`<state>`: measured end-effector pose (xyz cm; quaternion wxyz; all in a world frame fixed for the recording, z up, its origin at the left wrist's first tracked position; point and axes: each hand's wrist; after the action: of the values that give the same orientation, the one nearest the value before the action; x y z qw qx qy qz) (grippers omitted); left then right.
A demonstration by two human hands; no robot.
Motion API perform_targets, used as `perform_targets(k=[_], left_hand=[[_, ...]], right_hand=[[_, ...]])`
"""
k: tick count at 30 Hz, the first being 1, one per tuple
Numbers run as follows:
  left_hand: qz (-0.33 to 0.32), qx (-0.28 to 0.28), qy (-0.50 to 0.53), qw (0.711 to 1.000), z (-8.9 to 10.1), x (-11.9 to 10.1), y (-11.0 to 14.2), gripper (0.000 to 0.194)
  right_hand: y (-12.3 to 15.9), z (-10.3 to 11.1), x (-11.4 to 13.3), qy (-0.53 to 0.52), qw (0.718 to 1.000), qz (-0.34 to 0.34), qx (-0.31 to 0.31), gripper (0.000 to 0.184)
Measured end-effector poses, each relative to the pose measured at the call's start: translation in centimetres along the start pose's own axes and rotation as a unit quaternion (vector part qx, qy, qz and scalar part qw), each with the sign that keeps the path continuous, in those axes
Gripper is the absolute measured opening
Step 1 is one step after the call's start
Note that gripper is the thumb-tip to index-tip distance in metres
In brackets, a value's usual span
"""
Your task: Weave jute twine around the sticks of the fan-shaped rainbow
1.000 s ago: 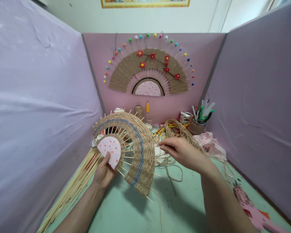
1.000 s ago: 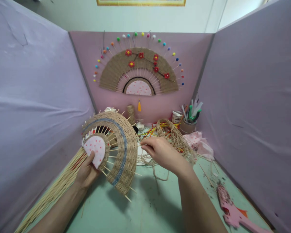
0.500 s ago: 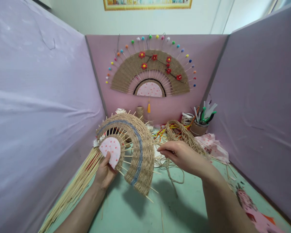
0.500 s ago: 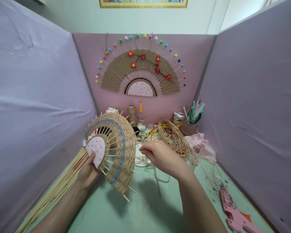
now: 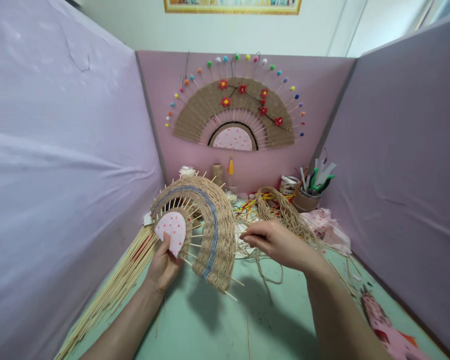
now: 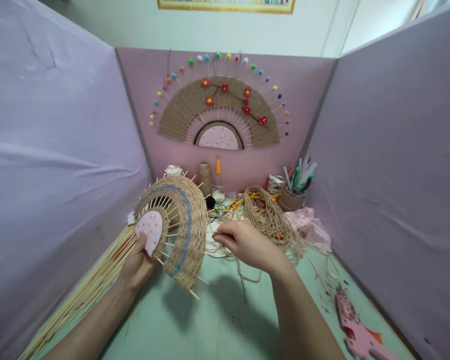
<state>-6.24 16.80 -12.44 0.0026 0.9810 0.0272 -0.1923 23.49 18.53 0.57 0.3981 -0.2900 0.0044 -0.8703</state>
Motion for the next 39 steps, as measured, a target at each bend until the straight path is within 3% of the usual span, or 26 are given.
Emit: perform_targets(k=[5, 9, 15, 18, 27, 39], left_hand=[[0.022, 0.013, 0.032, 0.999, -0.1, 0.2, -0.2, 0.043], [0.009, -0.03, 0.024, 0.999, -0.7, 0.4, -0.2, 0.045], [-0.016, -0.108, -0.042, 0.993, -2.1, 1.0, 0.2, 0.046], [-0.011, -0.13, -0.046, 0.99, -2.2, 1.4, 0.2, 0.046], [0.003, -0.164, -0.051, 0.985, -1.7, 2.2, 0.0, 0.044], [0.004, -0.174, -0.049, 0.983, -1.2, 2.2, -0.3, 0.045]], right_hand=[[0.9, -1.1, 0.6, -0.002, 0.999, -0.043, -0.031, 0.026], [2.5, -2.8, 0.5, -0.027, 0.994, -0.067, -0.076, 0.023], [3.8, -6.2, -0.2, 0.001, 0.968, -0.067, -0.242, 0.021], [4.0, -7.8, -0.6, 0.029, 0.957, -0.051, -0.283, 0.018], [5.0, -8.9, -0.6, 0.066, 0.967, -0.092, -0.227, 0.018], [5.1, -8.8, -0.2, 0.078, 0.978, -0.056, -0.185, 0.021]])
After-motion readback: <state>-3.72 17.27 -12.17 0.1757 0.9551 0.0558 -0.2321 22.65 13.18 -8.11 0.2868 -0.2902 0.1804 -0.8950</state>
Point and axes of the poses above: each hand's wrist, its own y-axis away from the middle knuckle, its own z-axis out of the back of the hand, x = y × z
